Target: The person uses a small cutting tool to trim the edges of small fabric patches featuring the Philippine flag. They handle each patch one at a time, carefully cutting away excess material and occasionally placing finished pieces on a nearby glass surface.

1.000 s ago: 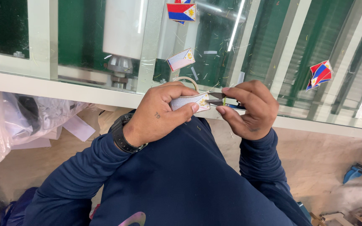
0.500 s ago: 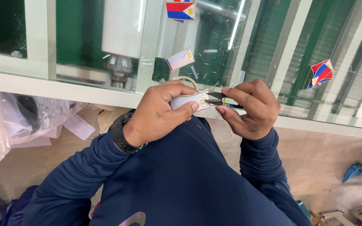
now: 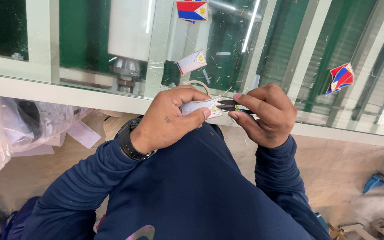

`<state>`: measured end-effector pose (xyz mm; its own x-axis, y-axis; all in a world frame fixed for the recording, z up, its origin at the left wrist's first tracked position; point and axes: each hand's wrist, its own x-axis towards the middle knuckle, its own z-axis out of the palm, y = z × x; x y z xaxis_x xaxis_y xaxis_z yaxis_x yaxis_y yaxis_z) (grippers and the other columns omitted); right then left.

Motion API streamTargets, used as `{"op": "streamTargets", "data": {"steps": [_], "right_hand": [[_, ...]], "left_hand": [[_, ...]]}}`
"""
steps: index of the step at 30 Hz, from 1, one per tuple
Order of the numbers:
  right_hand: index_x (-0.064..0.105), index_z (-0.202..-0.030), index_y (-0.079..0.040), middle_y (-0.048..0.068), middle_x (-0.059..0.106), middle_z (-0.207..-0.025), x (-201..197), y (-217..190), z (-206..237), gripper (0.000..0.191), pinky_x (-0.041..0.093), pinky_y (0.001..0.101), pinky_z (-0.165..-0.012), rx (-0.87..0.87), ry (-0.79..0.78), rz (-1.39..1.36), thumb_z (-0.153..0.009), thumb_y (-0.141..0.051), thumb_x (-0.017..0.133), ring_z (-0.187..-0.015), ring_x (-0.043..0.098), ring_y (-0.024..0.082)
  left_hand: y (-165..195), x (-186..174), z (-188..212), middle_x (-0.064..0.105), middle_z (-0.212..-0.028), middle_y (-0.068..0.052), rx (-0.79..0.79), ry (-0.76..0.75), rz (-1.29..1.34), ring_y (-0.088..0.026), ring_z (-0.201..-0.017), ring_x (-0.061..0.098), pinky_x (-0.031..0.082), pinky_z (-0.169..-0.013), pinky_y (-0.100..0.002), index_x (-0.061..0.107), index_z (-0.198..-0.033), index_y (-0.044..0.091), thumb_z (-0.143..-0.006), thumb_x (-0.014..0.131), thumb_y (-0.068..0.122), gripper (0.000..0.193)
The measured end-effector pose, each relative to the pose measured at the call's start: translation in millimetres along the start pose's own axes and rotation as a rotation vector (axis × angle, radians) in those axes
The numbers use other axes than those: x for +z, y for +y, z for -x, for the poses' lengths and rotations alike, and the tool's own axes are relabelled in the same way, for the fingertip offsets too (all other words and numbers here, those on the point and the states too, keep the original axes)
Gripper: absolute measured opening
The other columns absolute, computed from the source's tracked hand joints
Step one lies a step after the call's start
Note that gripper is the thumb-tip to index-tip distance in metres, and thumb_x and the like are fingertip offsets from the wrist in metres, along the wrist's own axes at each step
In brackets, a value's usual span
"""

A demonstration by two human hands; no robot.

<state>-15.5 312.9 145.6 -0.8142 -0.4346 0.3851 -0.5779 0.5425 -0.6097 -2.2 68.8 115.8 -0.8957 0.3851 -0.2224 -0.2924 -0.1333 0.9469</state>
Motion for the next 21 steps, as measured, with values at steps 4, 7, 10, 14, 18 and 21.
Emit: {"op": "streamTargets", "data": {"steps": [4, 7, 10, 14, 18, 21], "right_hand": [[0.075, -0.108, -0.003, 0.006, 0.065, -0.087, -1, -2, -1, 0.036, 0.043, 0.0301, -0.061, -0.002, -0.013, 0.001, -0.079, -0.014, 0.093, -0.078, 0.058, 0.018], [0.075, -0.108, -0.002, 0.006, 0.065, -0.087, -1, -4, 0, 0.036, 0.043, 0.0296, -0.060, 0.019, -0.021, -0.021, -0.079, -0.013, 0.092, -0.078, 0.059, 0.018], [0.075, -0.107, -0.002, 0.007, 0.066, -0.087, -1, -2, 4, 0.034, 0.043, 0.0292, -0.060, 0.044, -0.027, -0.041, -0.079, -0.012, 0.092, -0.078, 0.059, 0.017], [0.075, -0.101, -0.001, 0.007, 0.067, -0.087, 3, 7, 15, 0.026, 0.045, 0.0271, -0.059, 0.084, -0.001, -0.081, -0.083, -0.012, 0.090, -0.078, 0.063, 0.015], [0.072, -0.106, 0.000, 0.007, 0.066, -0.093, 18, 18, 28, 0.031, 0.047, 0.0273, -0.064, 0.241, 0.152, -0.398, -0.095, -0.027, 0.080, -0.075, 0.061, 0.012], [0.069, -0.111, 0.002, 0.004, 0.059, -0.090, 38, 22, 36, 0.045, 0.045, 0.0259, -0.065, 0.379, 0.243, -0.790, -0.097, -0.040, 0.076, -0.072, 0.055, 0.010]], "left_hand": [[0, 0, 1, 0.073, -0.095, -0.005, -0.062, -0.011, 0.052, -0.006, -0.079, 0.067, 0.056, -0.071, -0.023, 0.073, -0.109, -0.002, -0.092, 0.071, 0.010, 0.021], [0, -1, 2, 0.073, -0.098, -0.006, 0.020, -0.012, -0.016, -0.008, -0.086, 0.068, 0.056, -0.075, -0.024, 0.073, -0.109, -0.003, -0.091, 0.071, 0.008, 0.021], [1, -1, 3, 0.074, -0.101, -0.007, 0.089, 0.001, -0.082, -0.009, -0.091, 0.069, 0.056, -0.080, -0.025, 0.072, -0.109, -0.003, -0.091, 0.071, 0.008, 0.021], [1, -1, 4, 0.074, -0.101, -0.007, 0.106, -0.003, -0.114, -0.010, -0.090, 0.070, 0.056, -0.080, -0.025, 0.072, -0.110, -0.003, -0.091, 0.071, 0.008, 0.022], [-1, -2, 5, 0.073, -0.098, -0.006, 0.070, -0.003, -0.079, -0.009, -0.085, 0.068, 0.056, -0.075, -0.024, 0.073, -0.110, -0.003, -0.093, 0.070, 0.008, 0.020], [-5, -2, 5, 0.072, -0.099, -0.005, -0.044, -0.002, 0.075, -0.008, -0.076, 0.067, 0.056, -0.070, -0.023, 0.071, -0.113, -0.004, -0.095, 0.066, 0.007, 0.021]]}}
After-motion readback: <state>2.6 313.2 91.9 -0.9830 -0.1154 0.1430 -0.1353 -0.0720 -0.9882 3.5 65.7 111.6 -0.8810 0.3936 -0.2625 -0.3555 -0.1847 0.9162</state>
